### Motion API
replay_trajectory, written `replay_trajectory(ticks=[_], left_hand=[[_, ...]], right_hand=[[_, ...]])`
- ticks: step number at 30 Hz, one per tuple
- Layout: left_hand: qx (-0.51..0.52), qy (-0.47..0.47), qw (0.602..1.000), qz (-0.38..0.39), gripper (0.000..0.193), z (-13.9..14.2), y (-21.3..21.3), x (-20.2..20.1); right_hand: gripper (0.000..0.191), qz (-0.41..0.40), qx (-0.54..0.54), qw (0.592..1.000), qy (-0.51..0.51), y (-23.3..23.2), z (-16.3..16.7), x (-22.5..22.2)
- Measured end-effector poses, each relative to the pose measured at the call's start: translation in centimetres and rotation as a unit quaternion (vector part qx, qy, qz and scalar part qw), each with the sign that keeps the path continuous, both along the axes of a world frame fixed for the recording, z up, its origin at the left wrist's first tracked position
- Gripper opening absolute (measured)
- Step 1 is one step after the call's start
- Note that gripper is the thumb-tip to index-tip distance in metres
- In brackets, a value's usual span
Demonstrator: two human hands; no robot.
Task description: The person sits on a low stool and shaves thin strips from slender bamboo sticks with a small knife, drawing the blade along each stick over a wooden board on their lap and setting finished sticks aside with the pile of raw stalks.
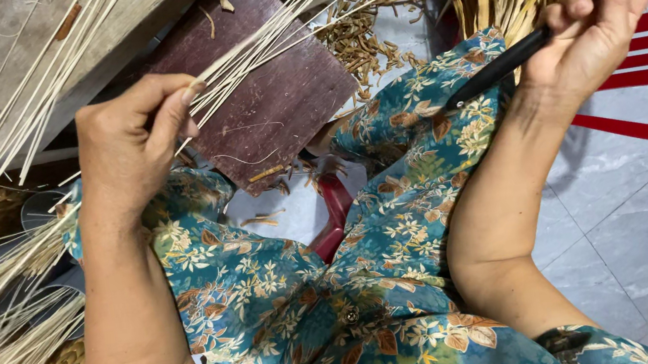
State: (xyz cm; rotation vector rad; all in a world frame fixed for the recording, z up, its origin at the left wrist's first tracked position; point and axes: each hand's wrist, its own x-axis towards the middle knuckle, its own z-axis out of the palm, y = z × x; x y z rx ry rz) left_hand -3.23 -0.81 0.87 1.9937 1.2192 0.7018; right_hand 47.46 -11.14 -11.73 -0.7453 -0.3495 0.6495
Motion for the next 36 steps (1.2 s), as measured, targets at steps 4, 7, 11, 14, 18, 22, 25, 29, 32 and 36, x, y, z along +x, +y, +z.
replay_trajectory(ticks=[4,7,11,14,18,22,25,29,32,36], left_hand=[[-0.01,-0.014,1.0,0.012,0.011,-0.2,0.3,0.7],[-0.005,-0.026,1.0,-0.009,0.012,-0.5,0.1,1.5],[-0.008,-0.039,0.999,-0.026,0.012,-0.5,0.1,2.0],[-0.011,-0.037,0.999,-0.029,0.012,-0.3,0.0,2.1],[-0.016,-0.043,0.998,-0.048,0.012,-0.3,0.0,2.0],[-0.012,-0.028,0.998,-0.057,0.012,-0.3,-0.1,2.0],[-0.02,-0.021,0.997,-0.066,0.013,-0.3,-0.2,2.1],[-0.034,-0.013,0.997,-0.064,0.013,-0.4,-0.3,2.3],[-0.018,-0.028,0.997,-0.066,0.013,-0.5,-0.3,2.2],[-0.001,-0.022,0.999,-0.03,0.012,-0.6,-0.1,1.7]], right_hand=[[0.043,0.081,-0.071,0.992,0.069,0.9,2.2,-4.0],[0.042,0.15,-0.089,0.985,0.01,1.9,3.3,-9.5],[0.055,0.251,-0.047,0.963,-0.089,2.8,5.4,-15.0],[0.064,0.323,-0.033,0.942,-0.079,2.8,6.6,-17.4],[0.067,0.36,-0.021,0.931,-0.052,3.2,6.9,-18.4],[0.053,0.338,-0.028,0.94,-0.033,4.5,6.2,-17.6],[0.04,0.309,-0.048,0.949,-0.038,4.7,5.4,-17.1],[0.029,0.243,-0.096,0.964,-0.055,5.2,3.8,-16.4],[0.023,0.233,-0.055,0.97,-0.045,4.9,2.7,-14.6],[0.019,0.191,0.058,0.979,0.034,3.7,1.8,-8.8]])
